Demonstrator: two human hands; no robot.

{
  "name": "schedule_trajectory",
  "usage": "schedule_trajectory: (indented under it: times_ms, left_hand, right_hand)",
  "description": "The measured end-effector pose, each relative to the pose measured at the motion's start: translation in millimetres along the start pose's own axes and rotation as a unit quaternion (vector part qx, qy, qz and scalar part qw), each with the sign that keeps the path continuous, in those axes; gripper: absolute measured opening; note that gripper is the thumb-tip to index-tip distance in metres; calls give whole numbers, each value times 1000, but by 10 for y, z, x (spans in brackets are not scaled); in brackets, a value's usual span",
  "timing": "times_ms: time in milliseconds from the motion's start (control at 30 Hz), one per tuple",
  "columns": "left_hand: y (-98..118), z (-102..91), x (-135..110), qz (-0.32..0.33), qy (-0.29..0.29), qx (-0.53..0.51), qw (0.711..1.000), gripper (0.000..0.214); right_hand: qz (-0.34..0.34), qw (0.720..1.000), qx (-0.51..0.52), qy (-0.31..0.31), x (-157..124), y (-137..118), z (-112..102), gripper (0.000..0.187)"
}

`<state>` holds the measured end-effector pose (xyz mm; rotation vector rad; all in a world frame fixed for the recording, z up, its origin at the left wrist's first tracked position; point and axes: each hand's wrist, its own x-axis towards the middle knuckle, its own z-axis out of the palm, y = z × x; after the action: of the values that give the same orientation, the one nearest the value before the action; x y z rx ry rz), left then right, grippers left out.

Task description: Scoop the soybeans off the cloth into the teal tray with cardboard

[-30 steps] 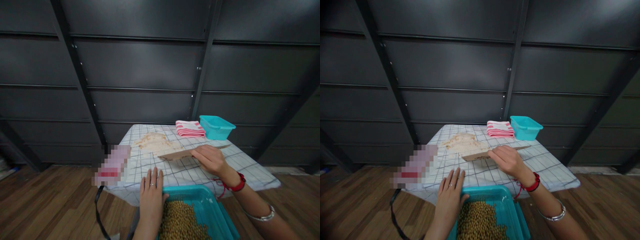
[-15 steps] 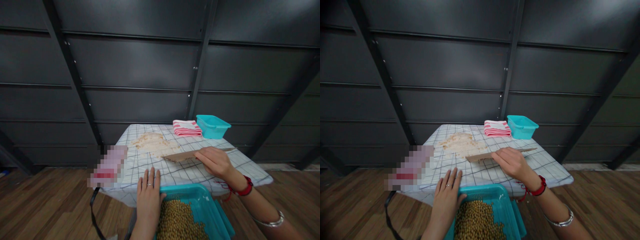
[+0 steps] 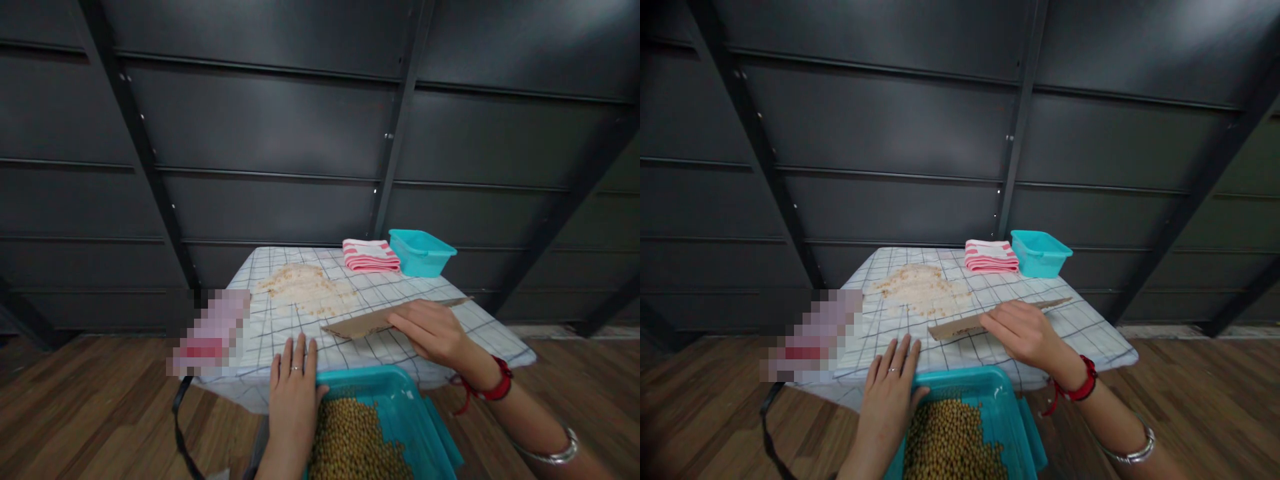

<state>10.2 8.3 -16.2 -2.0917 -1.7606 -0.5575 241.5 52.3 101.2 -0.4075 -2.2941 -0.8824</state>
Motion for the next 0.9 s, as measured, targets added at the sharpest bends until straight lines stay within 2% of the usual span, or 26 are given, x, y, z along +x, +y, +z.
schedule_trajectory:
  times_ms: [133, 300, 567, 733, 900]
  left_hand:
    - [-14, 44, -22, 9, 8, -3, 1000, 52]
    - [3, 75, -44, -4, 21, -7, 1000, 55]
    - [-25, 57, -27, 8, 2, -10, 1000, 54]
    - [-23, 42, -29, 8, 5, -9, 1000, 53]
    - [-28, 47, -35, 12, 8, -13, 1000, 53]
  right_hand:
    - [6, 1000, 8, 4, 19, 2, -17, 26]
    - [21, 999, 16, -21, 31, 5, -13, 27]
    - [45, 998, 27, -40, 34, -38, -9, 24]
    - [42, 998, 1, -52, 133, 135, 24, 24]
    - [44, 991, 40, -117, 274, 351, 27, 22]
